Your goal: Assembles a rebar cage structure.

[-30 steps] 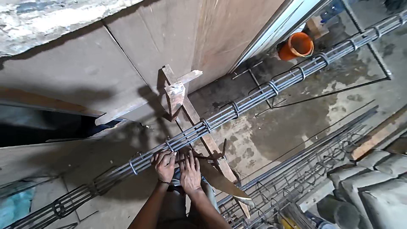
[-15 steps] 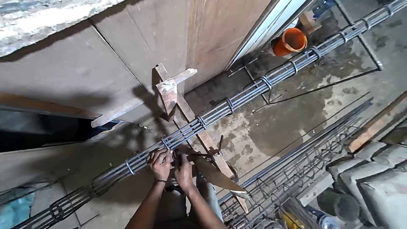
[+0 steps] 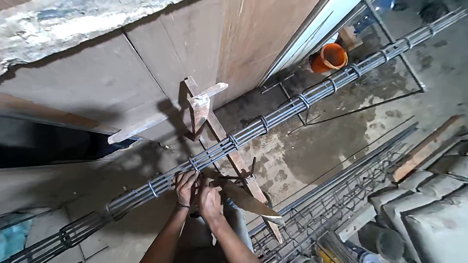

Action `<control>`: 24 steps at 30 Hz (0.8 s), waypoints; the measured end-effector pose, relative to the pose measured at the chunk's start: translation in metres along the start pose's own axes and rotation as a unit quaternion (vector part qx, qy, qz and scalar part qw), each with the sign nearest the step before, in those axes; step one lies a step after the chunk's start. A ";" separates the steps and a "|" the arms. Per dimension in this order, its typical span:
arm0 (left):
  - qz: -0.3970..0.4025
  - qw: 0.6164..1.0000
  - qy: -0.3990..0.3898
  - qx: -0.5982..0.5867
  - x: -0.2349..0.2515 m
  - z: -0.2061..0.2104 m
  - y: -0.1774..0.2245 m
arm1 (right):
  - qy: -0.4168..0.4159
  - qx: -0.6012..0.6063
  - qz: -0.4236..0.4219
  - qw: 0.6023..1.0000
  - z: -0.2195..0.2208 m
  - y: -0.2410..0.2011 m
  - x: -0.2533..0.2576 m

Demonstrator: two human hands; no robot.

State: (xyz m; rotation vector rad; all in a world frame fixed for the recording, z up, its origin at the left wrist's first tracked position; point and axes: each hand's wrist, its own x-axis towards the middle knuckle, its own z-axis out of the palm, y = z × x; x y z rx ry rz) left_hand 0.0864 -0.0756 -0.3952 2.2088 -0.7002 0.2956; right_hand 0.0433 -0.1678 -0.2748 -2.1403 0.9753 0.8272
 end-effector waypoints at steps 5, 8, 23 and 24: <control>-0.048 0.998 -0.014 -0.025 0.002 -0.003 0.006 | 0.029 -0.181 -0.120 0.976 -0.034 -0.036 -0.018; -0.083 0.996 0.020 0.015 0.007 0.003 0.015 | 0.121 -0.101 -0.152 0.976 -0.050 -0.019 0.017; -0.048 0.998 0.045 0.006 0.003 0.012 0.003 | -0.092 0.146 -0.066 0.983 -0.045 0.056 -0.095; -0.047 0.998 0.040 0.005 0.004 0.010 0.003 | 0.007 0.104 -0.089 0.991 -0.067 0.059 -0.110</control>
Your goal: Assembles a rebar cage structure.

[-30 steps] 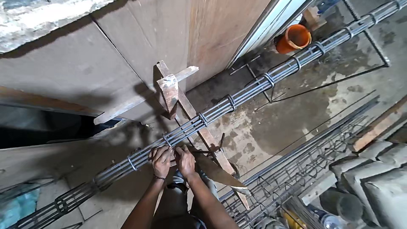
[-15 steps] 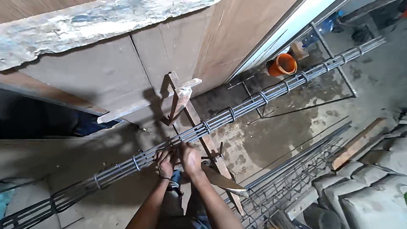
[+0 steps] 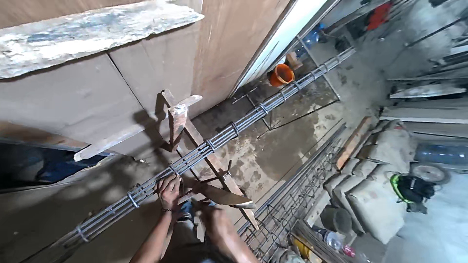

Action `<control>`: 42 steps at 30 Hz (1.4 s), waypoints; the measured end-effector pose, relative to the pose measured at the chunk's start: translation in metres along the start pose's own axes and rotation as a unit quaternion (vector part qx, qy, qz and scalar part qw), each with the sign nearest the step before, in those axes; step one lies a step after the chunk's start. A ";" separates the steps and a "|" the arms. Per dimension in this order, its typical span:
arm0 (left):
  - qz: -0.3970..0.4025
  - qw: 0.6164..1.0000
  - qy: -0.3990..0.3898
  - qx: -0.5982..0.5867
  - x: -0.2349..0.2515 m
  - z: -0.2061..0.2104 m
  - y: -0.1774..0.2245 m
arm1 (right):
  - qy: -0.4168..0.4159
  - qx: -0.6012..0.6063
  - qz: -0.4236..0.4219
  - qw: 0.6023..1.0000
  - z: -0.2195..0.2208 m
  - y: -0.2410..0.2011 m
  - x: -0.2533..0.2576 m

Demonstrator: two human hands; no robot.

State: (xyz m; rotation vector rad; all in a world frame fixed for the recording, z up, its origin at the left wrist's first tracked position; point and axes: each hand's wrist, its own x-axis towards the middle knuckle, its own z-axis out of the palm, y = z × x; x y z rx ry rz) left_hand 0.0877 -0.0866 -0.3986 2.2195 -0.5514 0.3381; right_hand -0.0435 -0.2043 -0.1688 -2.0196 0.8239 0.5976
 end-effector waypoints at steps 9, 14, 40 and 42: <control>-0.091 0.990 -0.106 0.012 -0.033 -0.066 0.032 | 0.073 -0.261 0.000 0.963 -0.134 0.129 0.147; -0.112 0.983 -0.130 0.059 -0.078 -0.124 0.030 | -0.036 -0.251 -0.123 0.960 -0.090 0.175 0.202; -0.086 0.860 -0.076 -0.498 0.046 -0.180 0.333 | 0.125 0.219 -0.400 0.881 -0.103 0.023 -0.116; -0.190 0.823 -0.071 -0.531 0.042 -0.178 0.319 | 0.017 0.300 -0.329 0.895 -0.082 0.027 -0.122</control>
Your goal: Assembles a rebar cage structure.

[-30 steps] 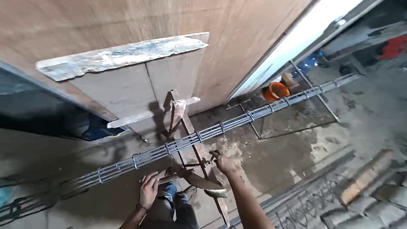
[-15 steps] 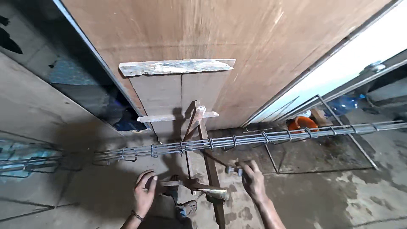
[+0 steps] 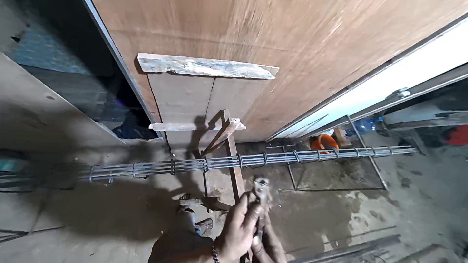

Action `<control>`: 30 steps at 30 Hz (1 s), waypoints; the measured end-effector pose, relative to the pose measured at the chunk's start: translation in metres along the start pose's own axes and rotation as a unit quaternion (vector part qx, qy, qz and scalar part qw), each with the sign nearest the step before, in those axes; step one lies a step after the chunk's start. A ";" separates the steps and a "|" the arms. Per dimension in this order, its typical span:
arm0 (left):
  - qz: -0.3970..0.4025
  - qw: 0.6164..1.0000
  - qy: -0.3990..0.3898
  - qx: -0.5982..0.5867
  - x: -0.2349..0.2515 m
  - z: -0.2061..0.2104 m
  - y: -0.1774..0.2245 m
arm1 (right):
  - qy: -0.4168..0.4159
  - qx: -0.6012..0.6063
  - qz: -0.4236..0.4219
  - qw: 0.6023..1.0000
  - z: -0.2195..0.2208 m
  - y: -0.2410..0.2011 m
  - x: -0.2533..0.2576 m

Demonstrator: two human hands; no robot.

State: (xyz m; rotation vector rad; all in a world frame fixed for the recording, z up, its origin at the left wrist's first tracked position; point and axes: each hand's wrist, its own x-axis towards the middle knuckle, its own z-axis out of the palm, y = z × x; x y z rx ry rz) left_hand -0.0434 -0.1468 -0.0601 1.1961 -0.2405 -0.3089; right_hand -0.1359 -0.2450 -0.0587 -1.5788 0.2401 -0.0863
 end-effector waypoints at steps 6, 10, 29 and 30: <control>-0.153 0.980 -0.043 0.122 0.020 -0.074 -0.030 | -0.025 0.194 0.180 0.964 0.025 0.038 -0.002; -0.197 0.968 0.065 0.142 0.015 -0.139 -0.096 | -0.005 0.045 0.298 0.953 0.010 0.038 0.037; -0.424 0.897 0.105 0.064 0.172 -0.253 -0.300 | -0.098 -0.804 0.053 0.584 0.069 0.106 0.114; -0.422 0.900 0.107 0.039 0.172 -0.252 -0.318 | -0.102 -0.803 0.059 0.585 0.069 0.105 0.115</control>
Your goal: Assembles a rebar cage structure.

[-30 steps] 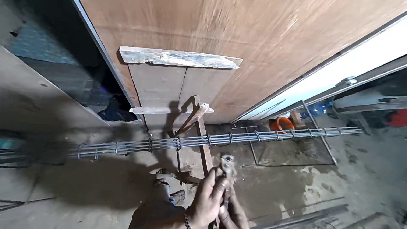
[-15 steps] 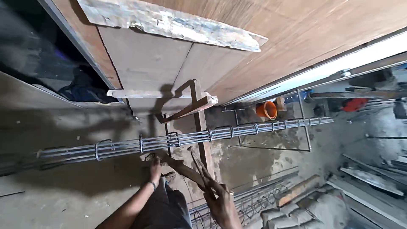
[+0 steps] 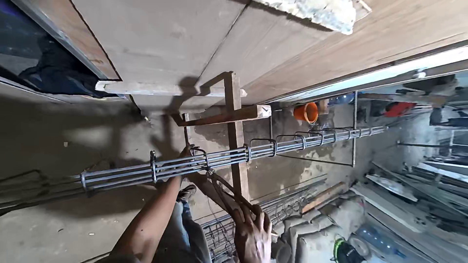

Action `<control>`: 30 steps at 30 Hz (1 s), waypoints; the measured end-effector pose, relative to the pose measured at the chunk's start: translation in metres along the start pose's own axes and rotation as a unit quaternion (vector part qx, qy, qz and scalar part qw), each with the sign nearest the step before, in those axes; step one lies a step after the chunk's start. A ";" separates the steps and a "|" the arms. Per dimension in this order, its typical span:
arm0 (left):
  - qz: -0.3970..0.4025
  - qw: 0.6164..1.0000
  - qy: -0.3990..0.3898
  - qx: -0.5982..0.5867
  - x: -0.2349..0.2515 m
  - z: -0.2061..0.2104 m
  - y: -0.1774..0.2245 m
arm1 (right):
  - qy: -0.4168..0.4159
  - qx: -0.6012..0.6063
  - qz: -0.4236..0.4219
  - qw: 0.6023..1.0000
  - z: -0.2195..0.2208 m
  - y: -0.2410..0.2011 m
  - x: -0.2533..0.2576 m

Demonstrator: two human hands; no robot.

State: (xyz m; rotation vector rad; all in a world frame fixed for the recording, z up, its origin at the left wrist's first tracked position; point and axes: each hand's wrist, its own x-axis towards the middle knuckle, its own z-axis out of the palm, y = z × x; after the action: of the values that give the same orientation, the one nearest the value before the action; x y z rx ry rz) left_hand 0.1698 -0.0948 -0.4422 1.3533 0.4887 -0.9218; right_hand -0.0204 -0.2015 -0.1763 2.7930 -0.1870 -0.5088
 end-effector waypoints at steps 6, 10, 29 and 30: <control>-0.040 0.988 0.047 -0.139 0.034 0.020 -0.027 | -0.018 0.003 0.001 1.000 0.001 -0.003 0.001; -0.057 0.995 0.044 -0.071 0.033 0.020 -0.012 | -0.029 0.029 0.019 0.999 0.004 -0.003 -0.001; 0.036 0.971 0.113 -0.207 0.078 0.048 -0.073 | -0.369 0.551 0.243 0.708 0.020 0.014 0.006; 0.051 0.976 0.126 -0.171 0.078 0.048 -0.076 | -0.379 0.419 0.231 0.792 0.009 0.009 0.012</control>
State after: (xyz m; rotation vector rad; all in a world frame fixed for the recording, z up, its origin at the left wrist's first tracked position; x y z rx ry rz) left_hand 0.1444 -0.1587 -0.5394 1.1697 0.7302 -0.5523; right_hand -0.0126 -0.2145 -0.1853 2.8777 -1.5600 -1.7174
